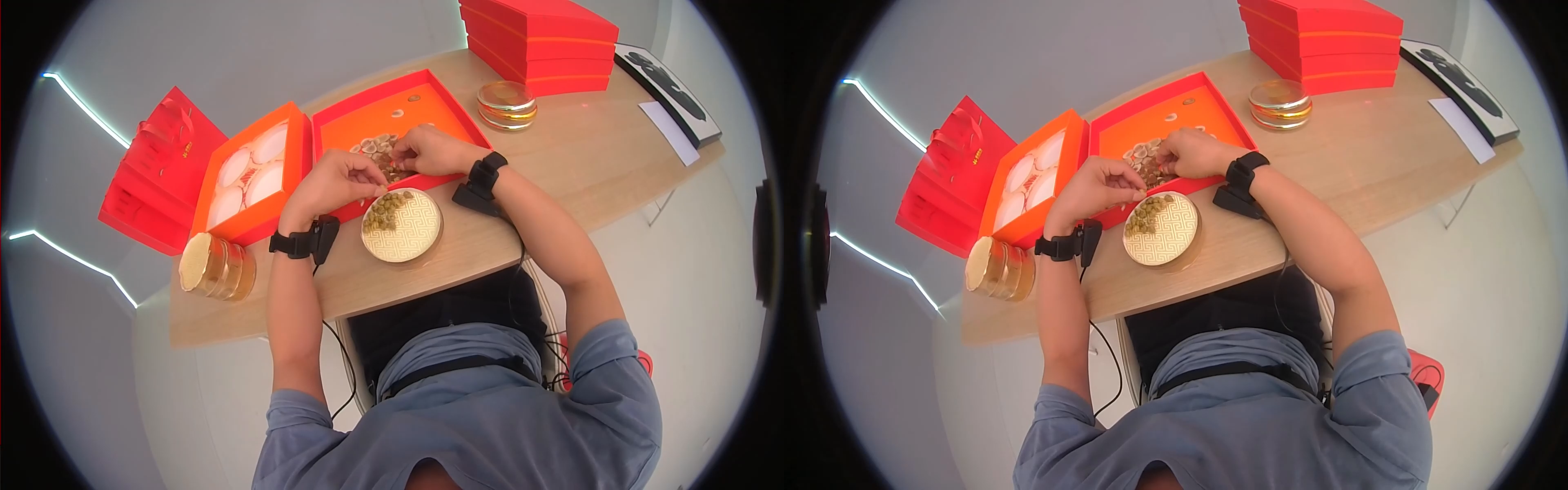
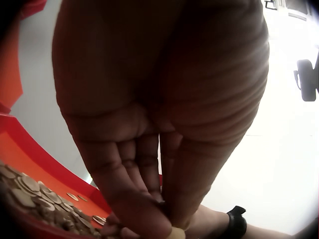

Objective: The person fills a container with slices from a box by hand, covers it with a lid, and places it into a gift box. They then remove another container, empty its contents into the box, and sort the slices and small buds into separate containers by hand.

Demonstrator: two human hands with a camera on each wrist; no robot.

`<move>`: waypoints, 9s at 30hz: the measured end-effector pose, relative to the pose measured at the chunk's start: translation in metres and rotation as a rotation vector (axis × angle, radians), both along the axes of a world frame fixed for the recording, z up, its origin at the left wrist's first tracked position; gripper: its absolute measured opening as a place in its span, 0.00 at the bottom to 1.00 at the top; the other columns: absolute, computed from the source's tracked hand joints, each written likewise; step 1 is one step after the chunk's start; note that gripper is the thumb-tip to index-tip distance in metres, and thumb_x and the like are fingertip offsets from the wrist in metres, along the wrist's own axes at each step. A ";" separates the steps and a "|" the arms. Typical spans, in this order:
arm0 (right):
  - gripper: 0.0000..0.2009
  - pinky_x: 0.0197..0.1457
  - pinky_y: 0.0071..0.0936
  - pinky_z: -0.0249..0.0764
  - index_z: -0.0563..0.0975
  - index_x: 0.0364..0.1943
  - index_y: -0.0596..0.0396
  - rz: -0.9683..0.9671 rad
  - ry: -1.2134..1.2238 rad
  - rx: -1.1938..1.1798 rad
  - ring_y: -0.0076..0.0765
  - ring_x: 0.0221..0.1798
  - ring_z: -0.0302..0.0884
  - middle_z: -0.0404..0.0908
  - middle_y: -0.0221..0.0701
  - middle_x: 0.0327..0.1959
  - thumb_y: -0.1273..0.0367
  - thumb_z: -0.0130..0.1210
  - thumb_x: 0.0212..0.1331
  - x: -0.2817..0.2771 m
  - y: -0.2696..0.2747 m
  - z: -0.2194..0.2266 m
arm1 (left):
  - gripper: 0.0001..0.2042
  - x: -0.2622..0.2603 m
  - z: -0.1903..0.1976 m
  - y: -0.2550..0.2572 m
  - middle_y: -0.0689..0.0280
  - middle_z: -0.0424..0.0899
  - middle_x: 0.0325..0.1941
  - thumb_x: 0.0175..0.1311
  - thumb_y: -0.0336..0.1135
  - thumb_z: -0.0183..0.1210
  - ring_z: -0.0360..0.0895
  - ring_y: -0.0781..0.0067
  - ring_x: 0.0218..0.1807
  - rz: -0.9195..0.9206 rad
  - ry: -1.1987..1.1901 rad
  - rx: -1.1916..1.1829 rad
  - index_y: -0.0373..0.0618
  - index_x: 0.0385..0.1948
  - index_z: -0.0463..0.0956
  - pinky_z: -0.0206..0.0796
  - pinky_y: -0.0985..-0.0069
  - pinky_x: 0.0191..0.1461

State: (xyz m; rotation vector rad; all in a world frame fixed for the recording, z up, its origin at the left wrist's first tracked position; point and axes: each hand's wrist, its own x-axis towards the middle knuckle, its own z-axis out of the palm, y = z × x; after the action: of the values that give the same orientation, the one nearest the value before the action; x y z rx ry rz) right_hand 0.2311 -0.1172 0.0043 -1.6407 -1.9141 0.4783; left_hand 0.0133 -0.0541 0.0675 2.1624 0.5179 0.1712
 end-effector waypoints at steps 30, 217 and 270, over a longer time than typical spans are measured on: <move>0.09 0.42 0.31 0.78 0.82 0.39 0.60 0.042 0.029 0.084 0.37 0.36 0.84 0.85 0.41 0.32 0.69 0.62 0.57 -0.001 -0.003 0.001 | 0.08 0.008 -0.013 -0.005 0.69 0.82 0.34 0.51 0.19 0.65 0.76 0.82 0.32 -0.320 -0.082 0.214 0.38 0.34 0.84 0.68 0.82 0.36; 0.07 0.40 0.35 0.75 0.81 0.37 0.59 0.022 0.032 0.089 0.42 0.33 0.81 0.83 0.43 0.30 0.73 0.58 0.55 0.001 -0.001 -0.002 | 0.06 0.016 -0.020 -0.013 0.73 0.79 0.27 0.52 0.24 0.67 0.73 0.87 0.29 -0.178 -0.083 0.101 0.39 0.33 0.84 0.65 0.85 0.33; 0.09 0.42 0.34 0.76 0.83 0.37 0.61 0.056 0.049 0.119 0.40 0.36 0.83 0.85 0.41 0.32 0.71 0.59 0.55 0.002 0.002 -0.006 | 0.56 -0.015 -0.006 -0.094 0.37 0.74 0.48 0.47 0.67 0.65 0.76 0.43 0.52 0.080 0.434 0.842 0.18 0.63 0.54 0.71 0.61 0.54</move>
State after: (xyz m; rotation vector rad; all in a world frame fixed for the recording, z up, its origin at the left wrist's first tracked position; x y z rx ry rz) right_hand 0.2329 -0.1150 -0.0019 -1.4900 -1.9185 0.4151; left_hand -0.0015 -0.1481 0.0610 3.0270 0.8936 -0.0599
